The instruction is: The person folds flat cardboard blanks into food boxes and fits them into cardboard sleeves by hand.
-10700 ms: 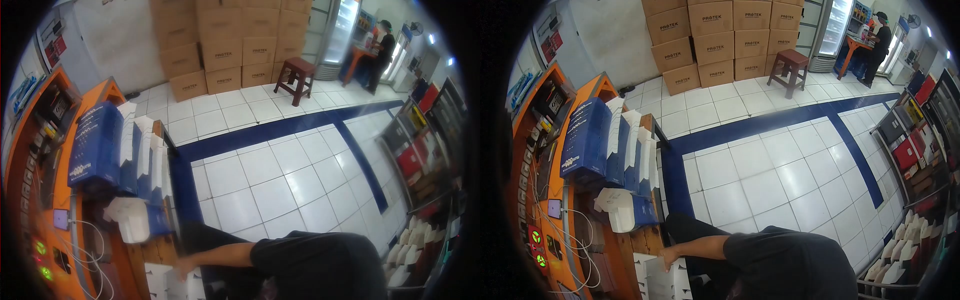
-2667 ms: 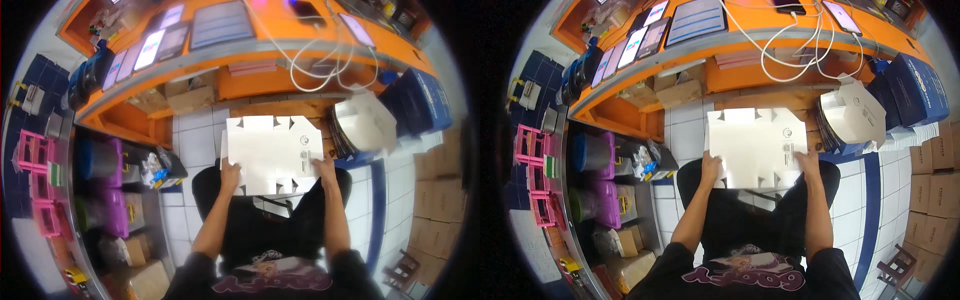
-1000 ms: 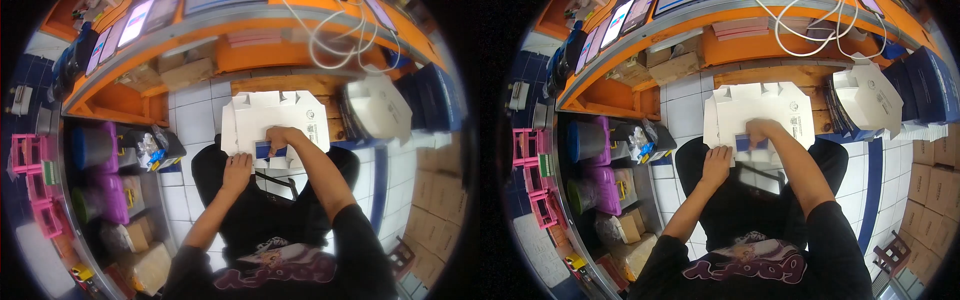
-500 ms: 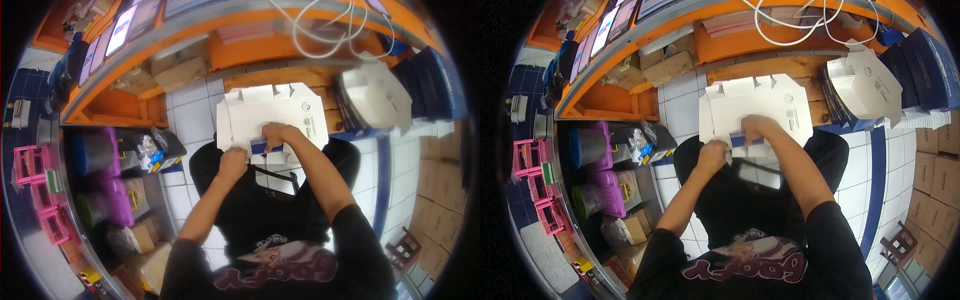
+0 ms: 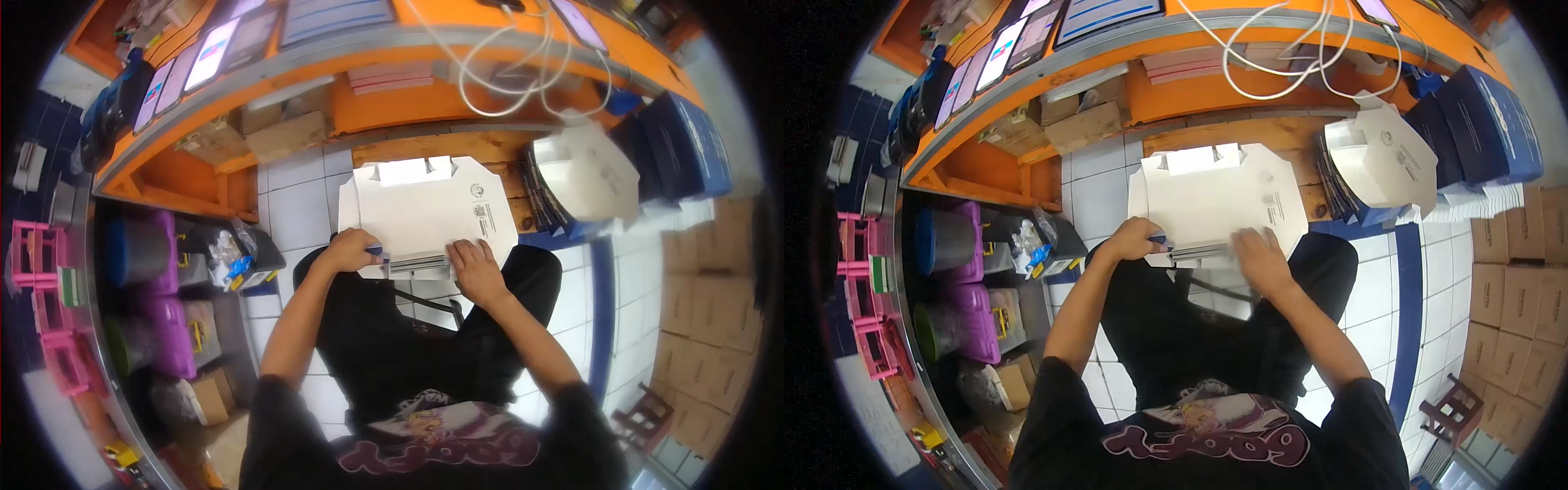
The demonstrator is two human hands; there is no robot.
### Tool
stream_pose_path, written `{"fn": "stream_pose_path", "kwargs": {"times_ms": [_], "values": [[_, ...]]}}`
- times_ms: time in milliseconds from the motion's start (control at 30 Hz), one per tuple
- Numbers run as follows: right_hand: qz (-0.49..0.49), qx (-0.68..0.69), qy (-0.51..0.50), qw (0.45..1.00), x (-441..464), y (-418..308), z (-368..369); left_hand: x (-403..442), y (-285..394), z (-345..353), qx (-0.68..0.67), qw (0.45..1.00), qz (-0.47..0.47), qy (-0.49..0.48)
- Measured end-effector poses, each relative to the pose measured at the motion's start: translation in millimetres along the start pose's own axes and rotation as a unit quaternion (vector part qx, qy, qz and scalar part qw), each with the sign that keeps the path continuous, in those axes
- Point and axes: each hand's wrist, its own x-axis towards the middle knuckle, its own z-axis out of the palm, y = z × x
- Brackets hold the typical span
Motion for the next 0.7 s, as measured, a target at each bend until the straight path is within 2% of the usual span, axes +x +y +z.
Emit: {"fn": "stream_pose_path", "kwargs": {"times_ms": [67,133,200,333,433,533,600,700], "values": [[-0.011,-0.016,0.054,0.998,4.0,2.7,16.9,-5.8,6.1,-6.7,-0.011,1.000,-0.023,-0.002],[-0.015,0.006,0.050,0.999,13.4,2.7,15.0,-4.9,1.0,-1.7,0.011,0.999,-0.030,0.003],[0.001,0.099,-0.048,0.994,19.8,8.6,21.2,-4.3,-1.7,4.9,0.031,0.999,-0.035,0.007],[-0.018,0.151,-0.092,0.984,43.6,32.0,38.4,-0.4,-1.1,13.2,0.047,0.998,-0.038,-0.001],[-0.036,0.170,-0.199,0.964,74.2,52.8,36.3,-1.5,1.1,16.1,0.041,0.997,-0.069,-0.006],[-0.051,0.200,-0.230,0.951,98.7,62.6,24.2,-1.3,2.6,20.4,0.038,0.997,-0.071,0.015],[-0.035,0.244,-0.333,0.910,109.9,65.6,21.2,0.5,3.0,21.3,0.064,0.996,-0.064,0.025],[-0.034,0.236,-0.335,0.911,110.8,65.7,25.3,-6.0,2.5,19.9,0.045,0.998,-0.046,-0.011]]}}
